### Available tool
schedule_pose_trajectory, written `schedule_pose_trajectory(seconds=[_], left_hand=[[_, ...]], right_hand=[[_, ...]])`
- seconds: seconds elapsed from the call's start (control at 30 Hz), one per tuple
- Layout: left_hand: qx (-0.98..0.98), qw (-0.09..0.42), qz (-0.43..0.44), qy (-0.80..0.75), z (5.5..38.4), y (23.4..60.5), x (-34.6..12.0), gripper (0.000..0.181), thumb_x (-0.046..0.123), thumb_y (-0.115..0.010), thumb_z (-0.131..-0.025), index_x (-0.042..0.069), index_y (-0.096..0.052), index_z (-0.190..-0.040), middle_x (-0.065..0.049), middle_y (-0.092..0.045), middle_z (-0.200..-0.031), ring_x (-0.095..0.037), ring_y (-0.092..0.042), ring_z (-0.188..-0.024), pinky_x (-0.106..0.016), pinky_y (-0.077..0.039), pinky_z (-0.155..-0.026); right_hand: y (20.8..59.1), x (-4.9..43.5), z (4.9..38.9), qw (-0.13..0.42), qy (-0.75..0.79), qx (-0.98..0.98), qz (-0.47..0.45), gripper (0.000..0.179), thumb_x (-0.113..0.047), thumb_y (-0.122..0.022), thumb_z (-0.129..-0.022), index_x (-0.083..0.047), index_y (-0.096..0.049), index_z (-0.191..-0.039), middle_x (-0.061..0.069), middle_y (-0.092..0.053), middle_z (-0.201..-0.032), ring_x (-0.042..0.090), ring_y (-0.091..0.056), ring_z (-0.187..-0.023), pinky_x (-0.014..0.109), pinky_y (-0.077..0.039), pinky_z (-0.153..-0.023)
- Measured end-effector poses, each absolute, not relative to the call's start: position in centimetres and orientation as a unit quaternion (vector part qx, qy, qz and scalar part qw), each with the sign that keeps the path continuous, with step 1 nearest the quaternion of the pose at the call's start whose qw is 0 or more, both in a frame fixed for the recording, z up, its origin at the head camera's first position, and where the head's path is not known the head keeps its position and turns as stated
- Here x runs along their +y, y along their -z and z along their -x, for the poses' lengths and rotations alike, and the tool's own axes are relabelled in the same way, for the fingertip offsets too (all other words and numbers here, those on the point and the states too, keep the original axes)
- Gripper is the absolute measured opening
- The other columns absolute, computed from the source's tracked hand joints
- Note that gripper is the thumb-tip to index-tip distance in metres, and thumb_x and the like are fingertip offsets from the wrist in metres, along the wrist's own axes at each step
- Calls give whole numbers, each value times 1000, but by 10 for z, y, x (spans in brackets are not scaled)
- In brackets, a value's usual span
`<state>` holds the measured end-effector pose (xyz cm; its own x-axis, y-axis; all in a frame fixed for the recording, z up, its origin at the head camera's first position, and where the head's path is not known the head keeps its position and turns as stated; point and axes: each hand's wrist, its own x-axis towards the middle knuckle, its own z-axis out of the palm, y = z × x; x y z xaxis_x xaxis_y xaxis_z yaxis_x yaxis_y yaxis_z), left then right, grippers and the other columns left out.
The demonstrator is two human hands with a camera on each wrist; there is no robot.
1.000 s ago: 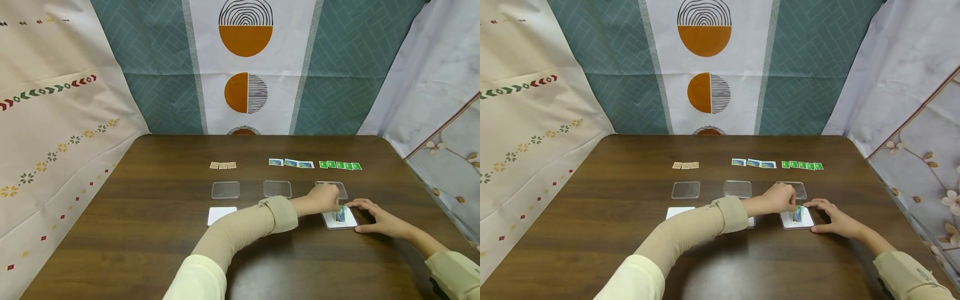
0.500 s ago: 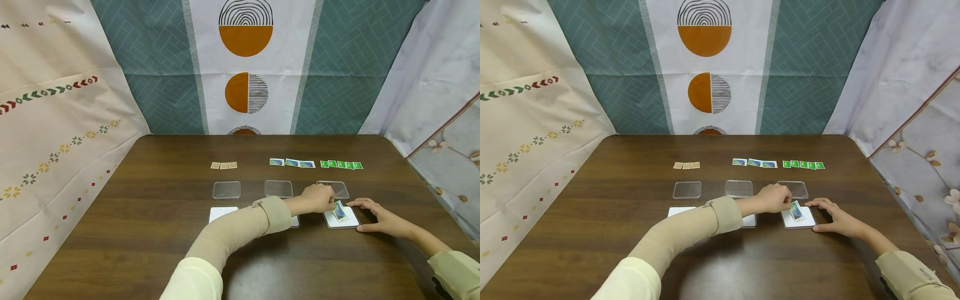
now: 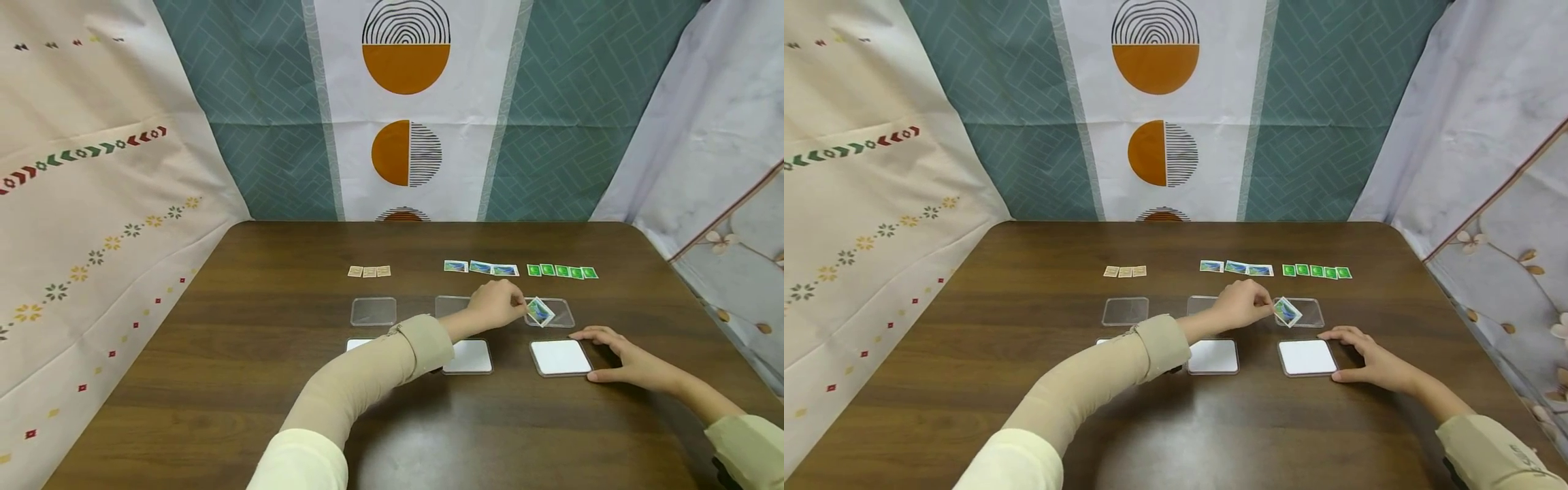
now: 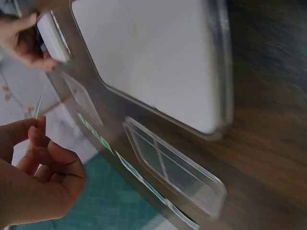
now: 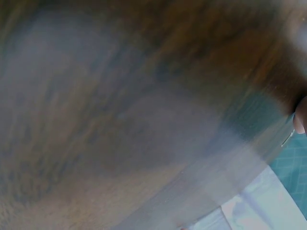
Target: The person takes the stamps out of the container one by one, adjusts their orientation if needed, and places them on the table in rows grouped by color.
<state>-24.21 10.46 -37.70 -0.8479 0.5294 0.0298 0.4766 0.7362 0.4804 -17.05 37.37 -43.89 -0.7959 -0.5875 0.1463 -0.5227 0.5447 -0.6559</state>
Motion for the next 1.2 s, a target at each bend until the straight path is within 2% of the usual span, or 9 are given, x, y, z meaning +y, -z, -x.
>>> schedule_pose_trajectory(seconds=[0.13,0.37,0.63,0.83,1.0,1.2], left_hand=[[929,52,-233,-284,248,374,92,15,27,-62,-90,19,-75,-90,9,-73,-92,-3,-59,-66,-14,-39,-47],[918,48,-207,-335,257,370,73,17,26,-61,-91,17,-75,-92,5,-72,-96,-5,-63,-78,-14,-40,-51],[909,18,-145,-391,266,368,44,17,22,-62,-89,12,-75,-92,-1,-73,-85,-8,-60,-65,-17,-38,-52],[906,-2,-108,-408,277,372,24,20,24,-62,-90,9,-74,-94,-6,-72,-79,-7,-56,-55,-17,-37,-50],[897,-29,-86,-432,290,380,11,20,24,-61,-91,9,-74,-94,-7,-72,-79,-12,-61,-60,-17,-38,-52],[896,-44,-16,-441,303,388,-2,20,27,-60,-91,11,-74,-94,-4,-73,-79,-16,-66,-67,-20,-42,-56]], right_hand=[[440,374,171,42,357,876,321,61,-1,-75,-74,-2,-48,-128,-27,-31,-128,-21,-26,-115,2,-23,-87],[439,377,171,33,350,877,327,64,1,-75,-72,-4,-47,-129,-28,-30,-130,-21,-25,-116,2,-23,-87],[442,374,171,19,352,869,348,68,4,-76,-69,-8,-48,-130,-23,-34,-131,-18,-27,-117,3,-22,-87],[446,374,169,12,345,872,348,68,4,-76,-68,-4,-48,-129,-28,-30,-131,-20,-26,-116,2,-22,-87],[445,374,167,14,344,875,339,67,3,-76,-69,-4,-48,-129,-28,-30,-131,-20,-26,-115,2,-22,-86],[439,371,168,40,353,875,330,64,2,-74,-73,-3,-47,-130,-26,-31,-131,-19,-26,-115,3,-22,-86]])
